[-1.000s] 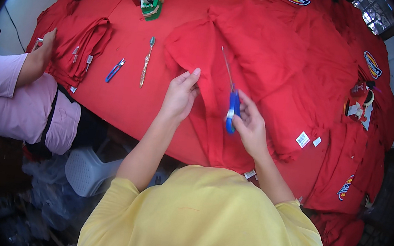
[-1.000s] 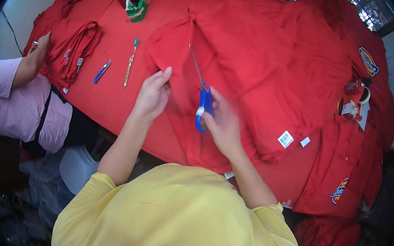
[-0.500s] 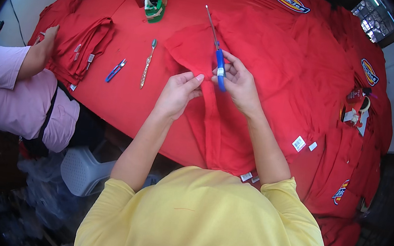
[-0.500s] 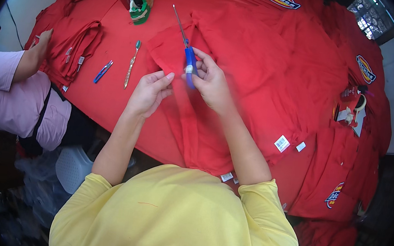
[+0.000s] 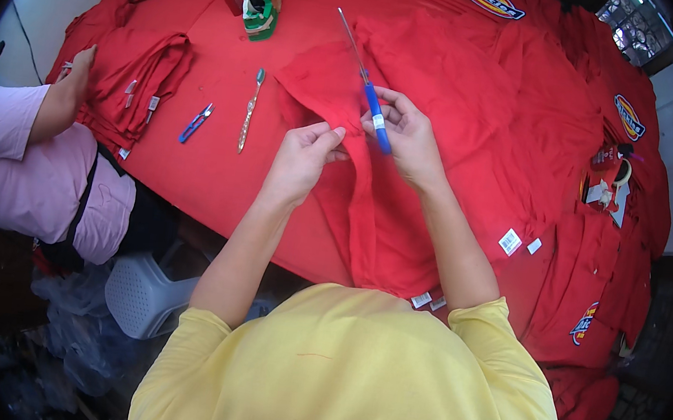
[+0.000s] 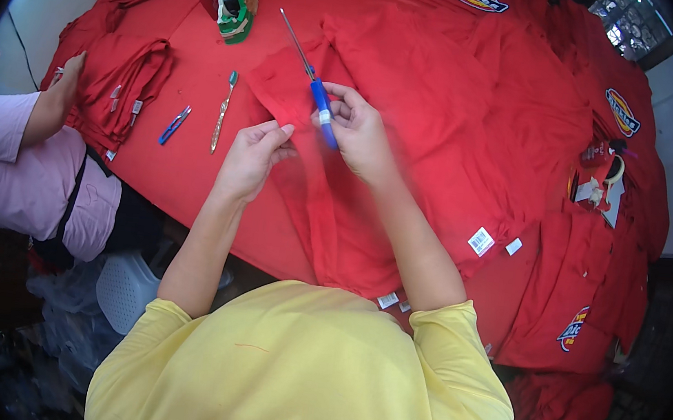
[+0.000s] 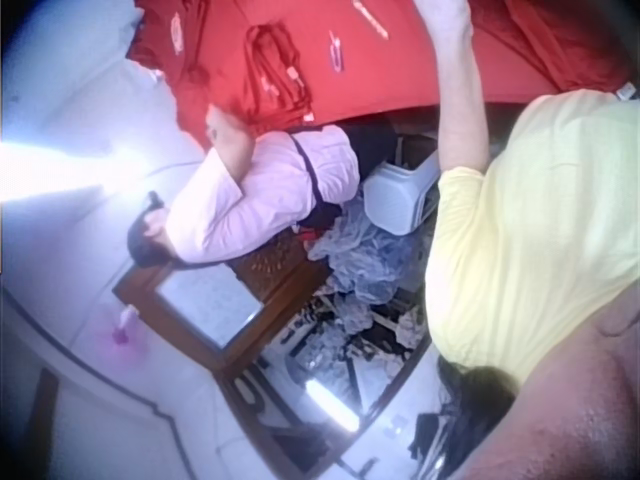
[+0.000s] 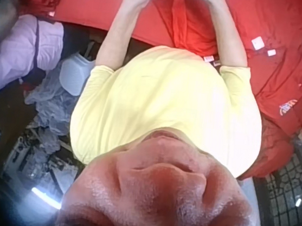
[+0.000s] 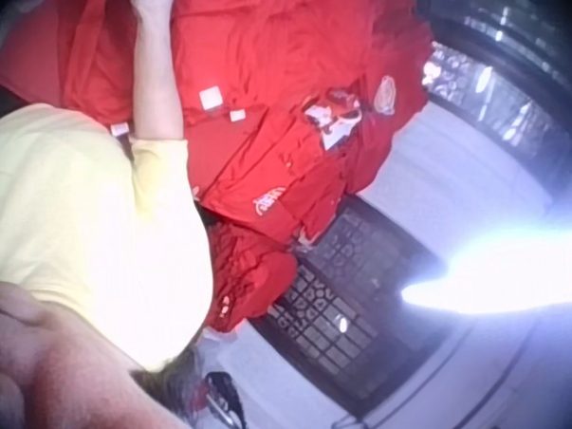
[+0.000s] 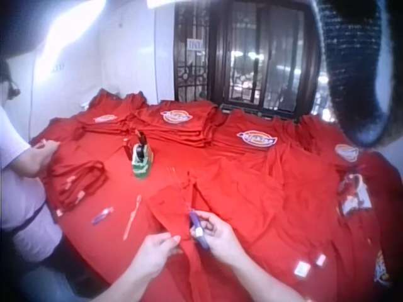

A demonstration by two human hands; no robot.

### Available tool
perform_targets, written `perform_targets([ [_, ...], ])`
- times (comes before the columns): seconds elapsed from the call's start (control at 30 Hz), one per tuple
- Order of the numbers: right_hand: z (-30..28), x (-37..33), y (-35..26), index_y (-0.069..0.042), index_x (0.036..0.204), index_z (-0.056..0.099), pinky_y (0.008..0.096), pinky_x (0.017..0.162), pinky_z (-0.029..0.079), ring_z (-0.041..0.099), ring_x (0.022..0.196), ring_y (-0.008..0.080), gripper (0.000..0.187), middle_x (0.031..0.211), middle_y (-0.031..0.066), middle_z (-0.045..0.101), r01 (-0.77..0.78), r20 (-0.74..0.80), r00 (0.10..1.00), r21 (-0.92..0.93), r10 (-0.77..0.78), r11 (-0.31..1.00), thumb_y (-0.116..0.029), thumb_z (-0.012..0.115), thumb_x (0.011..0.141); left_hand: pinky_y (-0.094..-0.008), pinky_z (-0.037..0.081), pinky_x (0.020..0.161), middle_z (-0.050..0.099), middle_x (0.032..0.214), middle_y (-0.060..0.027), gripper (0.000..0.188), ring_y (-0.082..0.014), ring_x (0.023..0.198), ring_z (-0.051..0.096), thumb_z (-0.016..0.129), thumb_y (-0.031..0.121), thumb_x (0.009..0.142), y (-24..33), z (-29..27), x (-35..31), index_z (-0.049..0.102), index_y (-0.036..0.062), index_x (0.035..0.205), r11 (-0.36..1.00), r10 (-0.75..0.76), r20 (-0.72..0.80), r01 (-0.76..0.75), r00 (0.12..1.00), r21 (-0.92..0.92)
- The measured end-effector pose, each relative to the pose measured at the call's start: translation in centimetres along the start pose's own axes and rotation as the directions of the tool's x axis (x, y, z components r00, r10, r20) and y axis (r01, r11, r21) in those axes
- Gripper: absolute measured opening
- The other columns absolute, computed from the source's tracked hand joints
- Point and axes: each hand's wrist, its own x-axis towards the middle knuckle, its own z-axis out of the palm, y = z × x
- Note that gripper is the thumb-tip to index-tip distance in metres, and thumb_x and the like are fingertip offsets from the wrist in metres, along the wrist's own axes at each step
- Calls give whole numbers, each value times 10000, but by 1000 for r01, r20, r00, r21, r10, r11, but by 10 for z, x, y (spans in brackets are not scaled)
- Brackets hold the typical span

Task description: The person uses scissors to trim excess threads and labels from several red shirts on a table.

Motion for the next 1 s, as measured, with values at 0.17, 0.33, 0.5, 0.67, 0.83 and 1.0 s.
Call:
perform_targets([
  [0.17,2,4,-1,27,1223,476,190,662,451,599,766,74,414,846,36,612,-4,-26,1000,-43,3,999,-15,604,831,-262,481,708,598,761,-43,228,-110,734,594,549,162,919,-7,-1,-1,608,-11,782,972,87,-14,-82,996,220],
  [0.33,7,-2,-4,31,1225,470,206,660,458,593,776,79,407,887,46,605,-13,-29,1000,-44,12,999,1,581,835,-256,464,705,609,760,-48,224,-105,726,588,551,166,918,-11,-6,0,607,-2,782,957,119,-18,-109,993,270],
  [0.5,-3,-7,8,39,1286,415,232,720,486,606,839,115,450,960,79,588,1,-89,996,90,7,996,-3,537,855,-243,456,747,639,866,-19,132,-89,803,589,560,152,915,4,-6,4,619,34,921,986,2,-51,-10,999,-164],
  [0.67,-7,-49,-2,25,1293,447,254,745,502,613,846,125,499,965,92,597,46,-13,999,-334,-53,942,-100,623,843,-242,455,789,633,948,-38,118,-104,889,585,564,61,890,8,-17,18,601,7,988,952,-33,-21,26,999,-305],
  [0.83,-2,-91,-4,17,1303,452,275,691,514,631,760,182,589,890,123,594,114,52,993,-717,-110,687,-146,694,791,-252,467,815,633,977,-58,167,-122,919,591,558,-10,866,8,-16,14,595,-19,1028,939,-5,-2,4,1000,-343],
  [1.0,-6,-99,13,41,1328,412,275,652,518,634,748,174,589,909,123,591,107,51,994,-649,-97,753,-125,659,819,-241,474,826,635,997,-57,206,-112,939,593,570,-26,852,11,-7,5,598,-9,1055,938,-24,-38,9,999,-346],
])
